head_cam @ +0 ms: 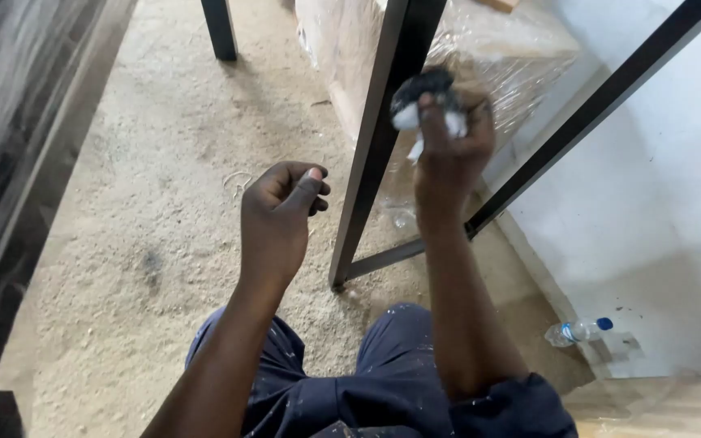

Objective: A person is painting a black metal frame using a small sponge applicator and black paint, dipping the tool into a can and wiping it along the frame's surface.

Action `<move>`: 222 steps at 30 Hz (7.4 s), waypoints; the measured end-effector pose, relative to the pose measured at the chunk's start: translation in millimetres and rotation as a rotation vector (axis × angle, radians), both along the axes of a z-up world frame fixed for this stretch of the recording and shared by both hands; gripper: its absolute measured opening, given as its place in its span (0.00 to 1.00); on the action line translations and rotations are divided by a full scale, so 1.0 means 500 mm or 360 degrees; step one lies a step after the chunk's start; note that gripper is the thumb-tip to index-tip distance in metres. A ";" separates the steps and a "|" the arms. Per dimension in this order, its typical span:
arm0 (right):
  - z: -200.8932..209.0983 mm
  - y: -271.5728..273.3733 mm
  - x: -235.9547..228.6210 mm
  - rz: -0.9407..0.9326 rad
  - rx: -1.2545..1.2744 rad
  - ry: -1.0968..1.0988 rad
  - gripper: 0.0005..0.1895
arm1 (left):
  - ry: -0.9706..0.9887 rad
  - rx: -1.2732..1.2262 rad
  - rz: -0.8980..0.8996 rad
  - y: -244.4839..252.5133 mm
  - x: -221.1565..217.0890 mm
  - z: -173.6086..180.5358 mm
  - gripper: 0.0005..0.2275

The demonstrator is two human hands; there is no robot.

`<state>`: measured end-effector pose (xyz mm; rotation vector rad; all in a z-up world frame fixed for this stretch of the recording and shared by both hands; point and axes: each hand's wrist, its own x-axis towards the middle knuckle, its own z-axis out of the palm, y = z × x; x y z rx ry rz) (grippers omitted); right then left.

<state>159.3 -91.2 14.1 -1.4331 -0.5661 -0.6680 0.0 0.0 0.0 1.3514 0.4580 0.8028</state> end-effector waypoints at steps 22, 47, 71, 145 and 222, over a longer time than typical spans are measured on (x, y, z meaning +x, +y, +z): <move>-0.181 -0.038 0.126 0.0270 -0.0286 0.1933 0.25 | 0.0282 -0.0235 -0.0070 -0.004 0.055 -0.056 0.09; 0.077 -0.080 0.185 0.0715 -0.0877 0.0772 0.17 | 0.0062 0.0084 -0.0251 -0.046 0.022 0.161 0.15; -0.145 -0.113 0.125 0.0227 -0.1366 0.0100 0.11 | 0.0039 0.0170 0.0013 -0.058 0.054 0.100 0.11; 0.059 -0.351 -0.238 -0.0320 -0.0507 -0.0289 0.16 | -0.0346 0.0018 -0.0286 -0.268 -0.072 0.137 0.39; -0.772 -0.673 -0.076 -0.0142 -0.1376 0.2078 0.26 | 0.1665 -0.0068 -0.1340 -0.452 0.293 -0.752 0.36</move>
